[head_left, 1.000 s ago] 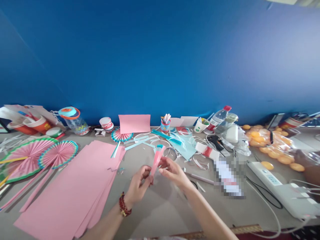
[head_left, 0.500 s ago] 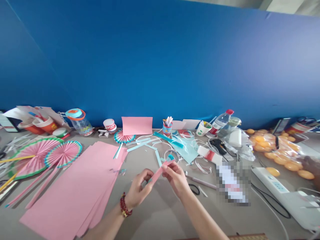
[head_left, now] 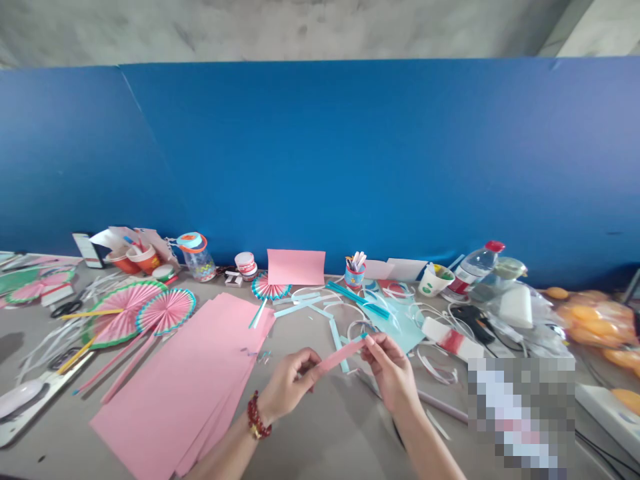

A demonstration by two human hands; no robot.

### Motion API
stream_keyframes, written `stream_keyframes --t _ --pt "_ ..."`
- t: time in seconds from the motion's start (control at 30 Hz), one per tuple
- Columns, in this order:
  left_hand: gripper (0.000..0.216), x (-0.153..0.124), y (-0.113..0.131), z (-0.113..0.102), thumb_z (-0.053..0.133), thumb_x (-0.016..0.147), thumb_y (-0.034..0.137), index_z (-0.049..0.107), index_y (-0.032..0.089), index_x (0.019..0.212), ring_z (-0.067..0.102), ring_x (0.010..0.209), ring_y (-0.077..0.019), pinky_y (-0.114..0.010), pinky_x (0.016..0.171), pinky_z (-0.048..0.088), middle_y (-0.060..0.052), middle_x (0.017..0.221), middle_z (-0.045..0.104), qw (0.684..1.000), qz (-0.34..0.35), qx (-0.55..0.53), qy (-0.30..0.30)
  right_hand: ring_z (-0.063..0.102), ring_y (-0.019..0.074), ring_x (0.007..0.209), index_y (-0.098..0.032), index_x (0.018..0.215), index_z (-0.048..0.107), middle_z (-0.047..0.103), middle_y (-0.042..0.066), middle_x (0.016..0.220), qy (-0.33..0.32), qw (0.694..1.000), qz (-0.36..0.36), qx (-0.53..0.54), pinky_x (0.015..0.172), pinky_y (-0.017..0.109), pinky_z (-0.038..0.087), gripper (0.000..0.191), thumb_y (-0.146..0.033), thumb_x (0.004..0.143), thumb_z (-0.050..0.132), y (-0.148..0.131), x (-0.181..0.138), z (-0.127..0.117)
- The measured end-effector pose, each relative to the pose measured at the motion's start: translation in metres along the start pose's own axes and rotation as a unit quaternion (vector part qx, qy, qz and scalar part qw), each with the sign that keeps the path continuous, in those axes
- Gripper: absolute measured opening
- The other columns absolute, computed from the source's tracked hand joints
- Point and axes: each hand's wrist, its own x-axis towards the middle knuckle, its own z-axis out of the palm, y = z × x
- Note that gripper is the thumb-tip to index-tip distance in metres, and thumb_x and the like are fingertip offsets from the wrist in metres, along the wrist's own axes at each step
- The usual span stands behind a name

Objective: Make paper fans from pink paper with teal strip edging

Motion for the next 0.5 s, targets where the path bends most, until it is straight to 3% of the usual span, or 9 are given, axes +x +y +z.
stream_keyframes --t 0.1,0.2,0.3,0.4,0.5 --pt "0.025 -0.002 0.004 -0.01 0.054 0.094 0.041 0.057 0.019 0.083 0.058 0.062 -0.0125 -0.021 0.061 0.044 0.002 0.066 0.06 0.999 -0.007 0.031 0.007 0.055 0.0125 0.066 -0.022 0.085 0.068 0.062 -0.001 0.075 -0.004 1.0 0.013 -0.016 0.061 0.023 0.046 0.03 -0.046 0.073 0.081 -0.006 -0.002 -0.001" --pt "0.018 -0.002 0.006 -0.03 0.049 0.096 0.034 0.056 0.021 0.086 0.061 0.067 -0.0138 -0.022 0.065 0.045 0.001 0.07 0.063 0.989 0.021 0.137 0.052 0.058 0.0153 0.074 -0.024 0.103 0.069 0.066 0.002 0.091 -0.004 0.999 0.026 -0.041 0.063 0.025 0.048 0.036 -0.045 0.074 0.077 -0.01 -0.008 -0.001" --pt "0.015 0.004 0.001 -0.054 0.046 0.097 0.03 0.057 0.022 0.092 0.064 0.071 -0.0151 -0.023 0.067 0.044 0.001 0.079 0.067 0.943 0.068 0.307 0.107 0.053 0.0129 0.064 -0.021 0.079 0.066 0.061 0.0 0.076 -0.008 0.997 -0.008 -0.072 0.059 0.024 0.043 0.015 -0.035 0.075 0.069 -0.007 -0.019 -0.004" --pt "0.016 0.016 -0.01 -0.072 0.045 0.097 0.03 0.059 0.024 0.094 0.066 0.073 -0.0166 -0.025 0.068 0.046 0.0 0.084 0.07 0.898 0.084 0.417 0.109 0.043 0.0111 0.054 -0.02 0.056 0.052 0.048 -0.003 0.057 -0.071 0.989 -0.039 -0.127 0.055 0.024 0.036 0.02 -0.026 0.075 0.055 0.0 -0.03 -0.008" --pt "0.015 0.029 -0.025 -0.082 0.049 0.095 0.031 0.062 0.024 0.099 0.068 0.08 -0.0193 -0.028 0.072 0.05 -0.002 0.089 0.071 0.883 0.085 0.449 0.105 0.042 0.0123 0.052 -0.02 0.057 0.052 0.045 -0.003 0.054 -0.15 0.963 -0.033 -0.223 0.053 0.025 0.033 0.021 -0.024 0.076 0.046 0.005 -0.04 -0.01"
